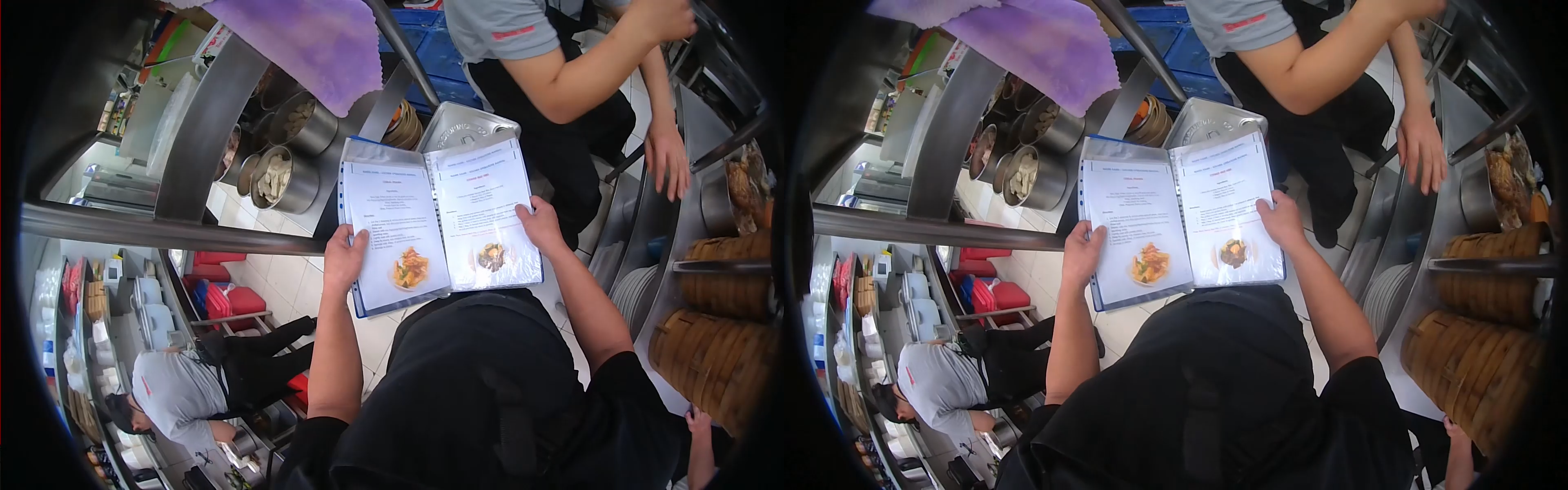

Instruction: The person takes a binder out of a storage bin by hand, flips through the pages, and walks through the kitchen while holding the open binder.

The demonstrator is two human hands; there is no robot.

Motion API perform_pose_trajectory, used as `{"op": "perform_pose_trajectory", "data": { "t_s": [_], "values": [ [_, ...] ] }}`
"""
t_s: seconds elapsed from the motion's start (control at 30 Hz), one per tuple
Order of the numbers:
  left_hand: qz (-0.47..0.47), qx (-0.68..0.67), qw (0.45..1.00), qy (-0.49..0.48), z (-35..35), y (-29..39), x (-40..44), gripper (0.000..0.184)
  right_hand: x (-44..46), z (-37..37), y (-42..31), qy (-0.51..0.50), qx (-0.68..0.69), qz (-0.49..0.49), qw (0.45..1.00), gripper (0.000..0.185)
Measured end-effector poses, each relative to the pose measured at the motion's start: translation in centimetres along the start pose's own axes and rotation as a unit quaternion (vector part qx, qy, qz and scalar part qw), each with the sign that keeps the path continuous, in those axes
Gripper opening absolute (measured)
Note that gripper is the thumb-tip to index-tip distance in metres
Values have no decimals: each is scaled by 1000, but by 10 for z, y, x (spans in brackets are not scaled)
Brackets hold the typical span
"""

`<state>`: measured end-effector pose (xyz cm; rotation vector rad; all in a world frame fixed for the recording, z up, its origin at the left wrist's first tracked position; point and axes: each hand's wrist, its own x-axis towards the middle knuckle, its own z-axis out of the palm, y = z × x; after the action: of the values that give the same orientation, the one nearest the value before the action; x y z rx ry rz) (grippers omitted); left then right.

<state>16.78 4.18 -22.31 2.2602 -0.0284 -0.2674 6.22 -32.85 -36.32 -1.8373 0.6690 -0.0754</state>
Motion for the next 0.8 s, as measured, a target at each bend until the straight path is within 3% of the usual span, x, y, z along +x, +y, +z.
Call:
{"op": "perform_pose_trajectory", "data": {
  "t_s": [0.47,0.8],
  "values": [
    [20,-38,999,-21,4,-6,2,25,3,4,10,9,-9,-5,1000,35],
    [63,-70,994,-61,4,14,-1,41,-11,-2,-16,27,5,-34,999,60]
  ]
}}
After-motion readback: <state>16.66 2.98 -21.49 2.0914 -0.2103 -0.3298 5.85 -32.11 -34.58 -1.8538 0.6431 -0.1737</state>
